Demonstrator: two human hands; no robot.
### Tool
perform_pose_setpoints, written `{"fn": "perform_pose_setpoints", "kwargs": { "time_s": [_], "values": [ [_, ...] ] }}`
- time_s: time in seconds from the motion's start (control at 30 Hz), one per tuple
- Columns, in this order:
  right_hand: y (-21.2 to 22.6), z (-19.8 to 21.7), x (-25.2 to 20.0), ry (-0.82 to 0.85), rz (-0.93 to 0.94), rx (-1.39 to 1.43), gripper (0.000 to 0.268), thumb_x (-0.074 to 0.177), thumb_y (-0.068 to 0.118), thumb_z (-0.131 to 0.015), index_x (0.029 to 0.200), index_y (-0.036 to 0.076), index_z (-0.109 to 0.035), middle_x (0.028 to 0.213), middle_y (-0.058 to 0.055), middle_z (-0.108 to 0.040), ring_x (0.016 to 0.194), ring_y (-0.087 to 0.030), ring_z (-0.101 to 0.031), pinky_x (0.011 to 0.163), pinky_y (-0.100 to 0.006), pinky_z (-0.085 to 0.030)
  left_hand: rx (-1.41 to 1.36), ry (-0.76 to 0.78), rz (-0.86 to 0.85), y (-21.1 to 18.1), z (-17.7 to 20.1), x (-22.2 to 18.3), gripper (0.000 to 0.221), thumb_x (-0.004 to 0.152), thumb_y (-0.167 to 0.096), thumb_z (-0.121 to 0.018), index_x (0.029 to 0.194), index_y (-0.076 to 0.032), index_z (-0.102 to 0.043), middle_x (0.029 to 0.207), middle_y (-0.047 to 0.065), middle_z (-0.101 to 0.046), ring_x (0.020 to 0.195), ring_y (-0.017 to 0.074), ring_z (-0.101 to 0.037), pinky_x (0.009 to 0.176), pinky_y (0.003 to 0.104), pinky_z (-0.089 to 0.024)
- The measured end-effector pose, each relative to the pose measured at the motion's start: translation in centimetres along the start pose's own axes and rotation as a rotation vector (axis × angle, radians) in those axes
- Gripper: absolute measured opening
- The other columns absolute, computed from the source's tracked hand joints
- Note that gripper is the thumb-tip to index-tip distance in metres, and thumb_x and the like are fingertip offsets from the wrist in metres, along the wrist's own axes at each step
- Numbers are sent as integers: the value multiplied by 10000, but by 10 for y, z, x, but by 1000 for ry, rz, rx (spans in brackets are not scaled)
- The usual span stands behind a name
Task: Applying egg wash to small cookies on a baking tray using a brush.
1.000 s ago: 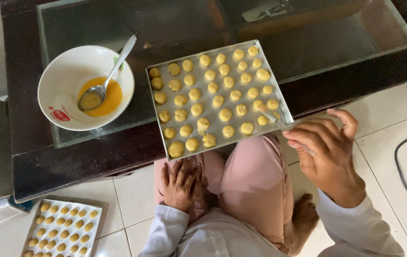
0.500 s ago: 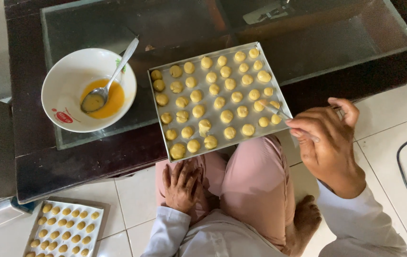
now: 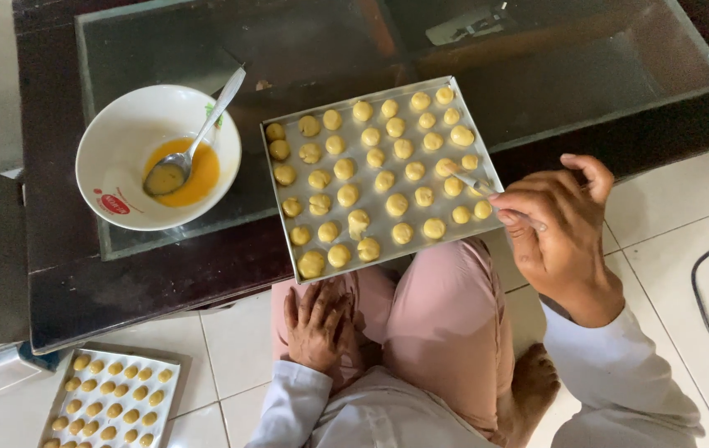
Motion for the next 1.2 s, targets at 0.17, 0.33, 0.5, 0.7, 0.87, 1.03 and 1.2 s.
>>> {"fn": "perform_pose_setpoints", "kwargs": {
  "time_s": [0.17,0.33,0.5,0.7,0.87,1.03,1.2],
  "values": [
    [-2,5,-2,12,-2,-9,114,1029,72,-543,999,112,-645,919,-5,-695,912,-225,-654,1109,-477,-272,-6,-9,-5,1,-2,-2,319,860,-311,-676,1173,-252,-696,1357,31,-586,1245,307,-550,1103,637,-322],
    [-1,1,4,27,18,15,110,1029,62,-543,987,107,-634,920,-13,-695,869,-229,-654,1110,-473,-263,-7,-27,-1,-2,2,4,284,858,-280,-680,1138,-236,-704,1311,37,-613,1238,309,-564,1091,635,-332],
    [0,5,2,-21,9,-7,139,1042,111,-510,1000,100,-642,917,-22,-695,890,-240,-645,1108,-485,-277,-9,0,0,0,-1,-2,315,855,-313,-654,1156,-234,-706,1354,44,-598,1272,314,-541,1105,648,-315],
    [8,25,-13,-3,-68,86,143,1024,98,-488,991,83,-626,912,-48,-677,898,-247,-649,1150,-476,-260,-4,-8,-5,-3,4,5,287,856,-302,-670,1128,-221,-710,1297,65,-618,1228,324,-561,1092,645,-326],
    [23,33,-33,64,-82,71,143,990,137,-500,950,127,-637,873,-46,-672,858,-225,-628,1144,-488,-234,-36,-7,-17,0,2,3,277,836,-286,-677,1097,-203,-710,1310,63,-608,1237,331,-554,1090,667,-320],
    [25,34,-47,-72,-89,90,209,988,137,-460,911,82,-647,853,-58,-641,830,-242,-631,1144,-497,-251,-7,11,-2,1,-1,-2,279,869,-316,-636,1119,-212,-704,1326,56,-611,1262,321,-540,1118,652,-291],
    [23,32,-41,-114,-108,121,202,998,131,-462,921,58,-635,850,-82,-639,833,-252,-626,1148,-494,-262,-11,-6,-12,-2,4,5,285,878,-302,-631,1145,-232,-700,1340,54,-605,1269,311,-543,1104,639,-307]
  ]
}}
Point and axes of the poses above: each hand's wrist, its own x-axis towards the middle knuckle, its own z-axis out of the back of the hand, y = z × x, the point moved 2 cm from there along x, towards the middle knuckle
